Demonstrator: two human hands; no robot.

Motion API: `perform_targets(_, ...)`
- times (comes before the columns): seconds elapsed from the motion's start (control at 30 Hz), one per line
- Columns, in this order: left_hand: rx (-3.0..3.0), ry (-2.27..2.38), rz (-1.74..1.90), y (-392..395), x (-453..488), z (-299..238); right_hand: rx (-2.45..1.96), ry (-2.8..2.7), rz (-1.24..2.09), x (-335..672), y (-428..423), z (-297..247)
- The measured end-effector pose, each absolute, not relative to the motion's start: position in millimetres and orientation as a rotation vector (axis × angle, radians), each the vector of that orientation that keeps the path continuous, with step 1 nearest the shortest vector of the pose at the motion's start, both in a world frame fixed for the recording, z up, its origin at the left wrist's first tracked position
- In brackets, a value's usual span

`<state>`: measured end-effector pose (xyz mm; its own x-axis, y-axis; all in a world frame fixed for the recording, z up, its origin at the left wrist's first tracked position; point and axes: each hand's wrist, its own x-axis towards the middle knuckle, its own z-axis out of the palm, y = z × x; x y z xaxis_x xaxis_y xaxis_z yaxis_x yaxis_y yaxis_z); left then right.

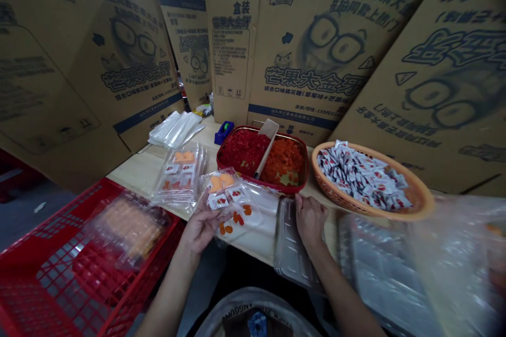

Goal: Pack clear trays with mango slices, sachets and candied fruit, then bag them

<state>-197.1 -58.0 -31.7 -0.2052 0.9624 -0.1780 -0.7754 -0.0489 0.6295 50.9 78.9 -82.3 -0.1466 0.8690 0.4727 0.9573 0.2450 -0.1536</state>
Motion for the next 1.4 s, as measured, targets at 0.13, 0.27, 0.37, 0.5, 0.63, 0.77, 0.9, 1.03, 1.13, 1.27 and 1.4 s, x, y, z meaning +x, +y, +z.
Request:
perform_targets(0.13,0.338,0.74,1.629,-59.3,-197.0,-33.1,-1.593,-1.978,-0.288,53.7,82.2,-88.8)
perform_targets(0.27,0.339,0.708,1.617,-60.7,-196.1,-34.8,-1.562,-1.918,-0.275,55.6,81.6,-90.4)
perform_targets(0.37,0.332,0.696,1.624,-62.1,-195.0,-35.9,-1.582,-1.889,-0.243,55.9,80.0,-86.3)
perform_targets(0.5,0.309,0.716,1.616,-64.0,-193.5,-37.0,-1.578,-1.864,-0.165,57.2,77.2,-72.7)
perform_targets(0.63,0.278,0.715,1.578,-64.5,-190.8,-40.0,-1.425,-1.94,0.078,55.9,70.9,-40.4)
perform_targets(0.77,0.29,0.659,1.527,-64.3,-182.3,-43.0,-1.272,-2.098,0.464,29.8,60.7,9.2)
perform_targets(0.9,0.274,0.612,1.5,-63.5,-167.7,-43.1,-1.234,-2.353,0.425,-29.5,52.1,42.8)
perform_targets(1.03,0.213,0.553,1.484,-62.6,-155.1,-41.5,-1.277,-2.523,0.08,-88.2,53.8,40.2)
perform_targets(1.13,0.199,0.504,1.479,-63.2,-149.9,-41.6,-1.286,-2.563,-0.001,-112.4,61.0,25.7)
perform_targets(1.27,0.259,0.503,1.507,-65.8,-146.4,-45.0,-1.262,-2.554,-0.069,-118.8,70.9,10.0)
perform_targets(1.4,0.325,0.66,1.528,-68.6,-147.7,-45.6,-1.228,-2.507,-0.157,-105.0,77.1,5.0)
